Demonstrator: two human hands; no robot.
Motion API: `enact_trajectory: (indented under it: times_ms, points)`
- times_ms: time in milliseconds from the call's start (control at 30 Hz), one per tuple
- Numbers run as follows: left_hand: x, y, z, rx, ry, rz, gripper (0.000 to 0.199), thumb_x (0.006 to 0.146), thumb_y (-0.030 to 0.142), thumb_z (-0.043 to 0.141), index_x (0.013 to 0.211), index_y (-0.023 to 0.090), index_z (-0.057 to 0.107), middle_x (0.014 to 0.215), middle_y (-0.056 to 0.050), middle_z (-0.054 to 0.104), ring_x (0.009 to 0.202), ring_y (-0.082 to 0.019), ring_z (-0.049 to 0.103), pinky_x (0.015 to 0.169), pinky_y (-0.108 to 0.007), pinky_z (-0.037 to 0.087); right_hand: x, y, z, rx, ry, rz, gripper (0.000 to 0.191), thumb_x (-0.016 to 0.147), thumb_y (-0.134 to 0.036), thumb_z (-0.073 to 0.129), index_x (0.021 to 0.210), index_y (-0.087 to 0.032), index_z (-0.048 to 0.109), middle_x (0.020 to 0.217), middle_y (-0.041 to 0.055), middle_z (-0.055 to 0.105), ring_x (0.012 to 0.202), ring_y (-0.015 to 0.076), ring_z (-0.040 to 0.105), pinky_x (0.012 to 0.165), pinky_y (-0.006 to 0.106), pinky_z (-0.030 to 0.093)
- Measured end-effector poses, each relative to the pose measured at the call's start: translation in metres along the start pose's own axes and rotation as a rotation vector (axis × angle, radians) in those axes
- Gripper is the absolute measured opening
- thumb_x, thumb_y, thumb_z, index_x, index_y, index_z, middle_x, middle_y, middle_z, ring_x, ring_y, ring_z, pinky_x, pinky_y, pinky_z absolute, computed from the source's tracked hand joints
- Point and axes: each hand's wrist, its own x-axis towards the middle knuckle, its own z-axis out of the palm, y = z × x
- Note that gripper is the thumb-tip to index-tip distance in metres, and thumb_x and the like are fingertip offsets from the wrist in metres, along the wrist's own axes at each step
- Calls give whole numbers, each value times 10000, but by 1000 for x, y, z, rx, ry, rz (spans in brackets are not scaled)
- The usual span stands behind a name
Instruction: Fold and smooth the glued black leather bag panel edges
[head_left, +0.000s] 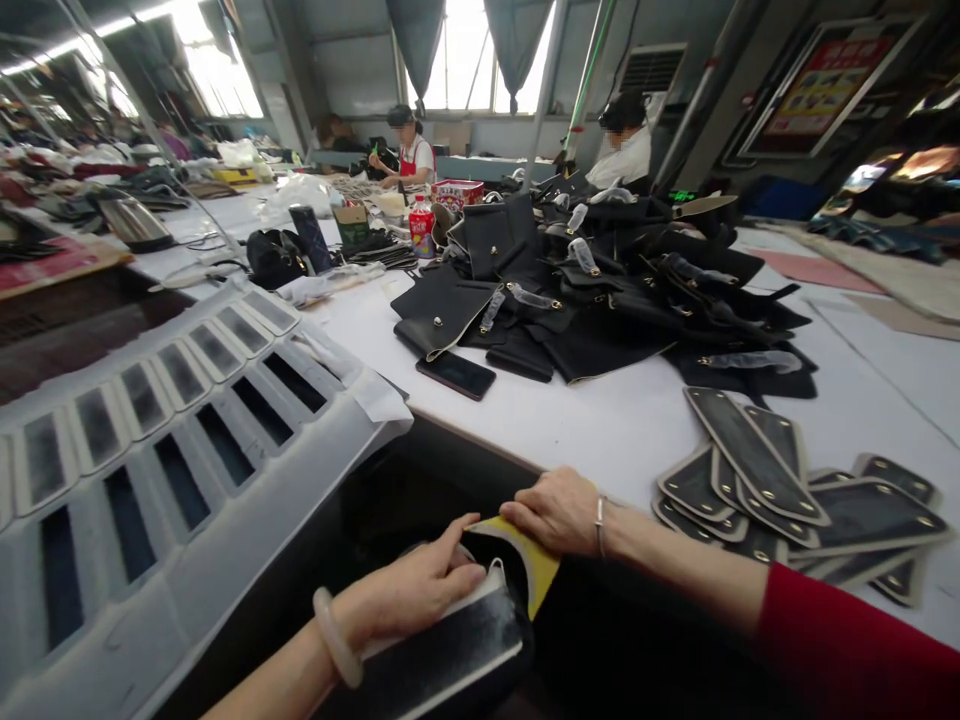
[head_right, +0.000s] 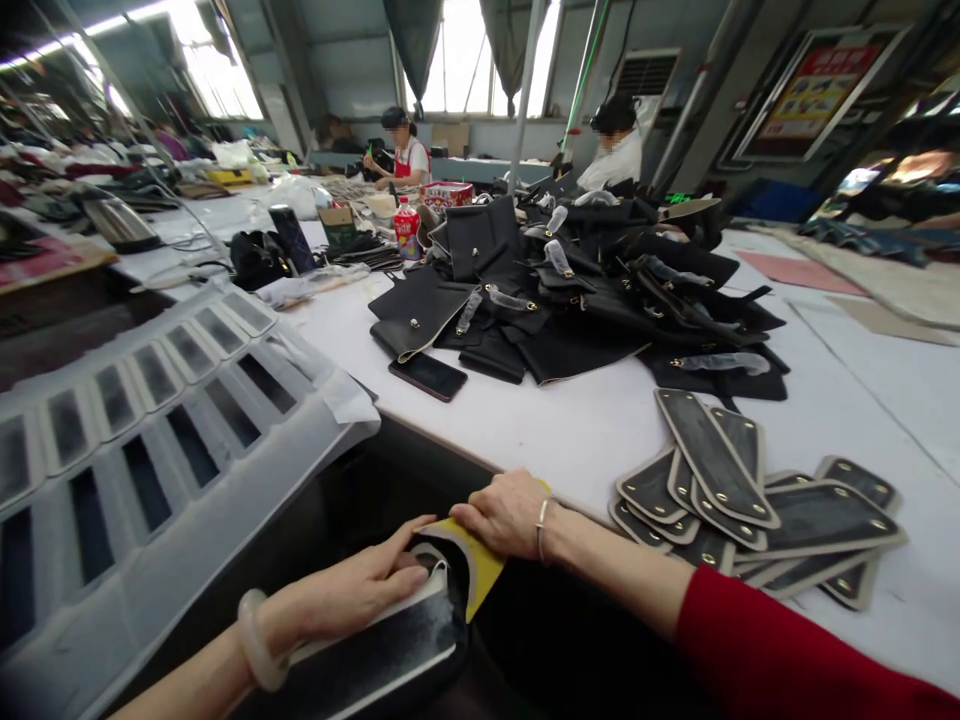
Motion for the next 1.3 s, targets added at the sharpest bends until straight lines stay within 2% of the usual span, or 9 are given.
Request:
enact_trajectory:
  times_ms: [100,167,300,400,467,667,900,1133,1300]
  points:
    - [0,-3,2,-80,22,-11,808,934,433,471,1556,138,48,813,8,627,812,-186,576,813,-302,454,9,-8,-9,-159,-28,-152,597,991,-498,319,717,-161,728,705,162,726,661,265,683,620,324,378]
    - [0,-4,2,-85,39,-4,803,932,434,483,1560,173,56,796,18,610,778,-180,565,788,-297,452,14,-13,-12,-232,-40,-229,595,998,-489,320,734,-163,742,699,155,732,636,256,688,598,311,373]
    - [-1,-4,0,37,48,19,650,946,440,465,1535,262,255,1026,-39,683,941,-234,608,901,-347,442,20,-20,-14,-321,-47,-327,619,1011,-488,297,763,-160,760,692,148,734,609,258,697,557,301,363]
    - [-1,-4,-2,100,41,33,527,960,488,431,1459,319,424,1215,-32,661,1073,-272,584,1001,-376,397,21,-22,-15,-356,-49,-356,617,1014,-479,306,752,-155,761,670,144,729,602,256,701,552,297,371]
    - [-1,-4,-2,111,41,22,501,964,516,417,1429,335,465,1284,-17,634,1116,-283,567,1032,-385,375,20,-23,-14,-372,-50,-365,610,1015,-470,317,744,-152,761,665,143,728,603,255,704,553,295,378]
    - [-2,1,-2,116,24,21,497,970,535,402,1391,295,510,1277,-32,640,1128,-271,576,1009,-361,391,19,-24,-12,-393,-56,-348,630,1023,-451,295,733,-153,767,661,146,726,606,272,711,556,303,405]
    - [-3,2,-2,118,24,61,442,975,526,396,1278,269,590,1163,-39,674,1057,-254,610,947,-327,423,19,-27,-8,-403,-90,-340,641,1028,-453,275,752,-158,771,675,148,733,646,302,725,598,341,467]
    - [-7,2,0,144,26,68,432,993,508,363,1308,278,548,1179,-37,664,1064,-240,608,941,-321,403,13,-32,-7,-413,-109,-277,649,1027,-457,257,765,-165,775,695,148,738,673,310,732,605,351,488]
    - [-8,4,1,175,33,79,384,1000,481,352,1235,270,569,1068,-28,680,980,-239,624,868,-322,405,10,-35,-8,-422,-100,-243,641,1025,-451,246,780,-177,771,717,134,746,694,317,735,613,371,508]
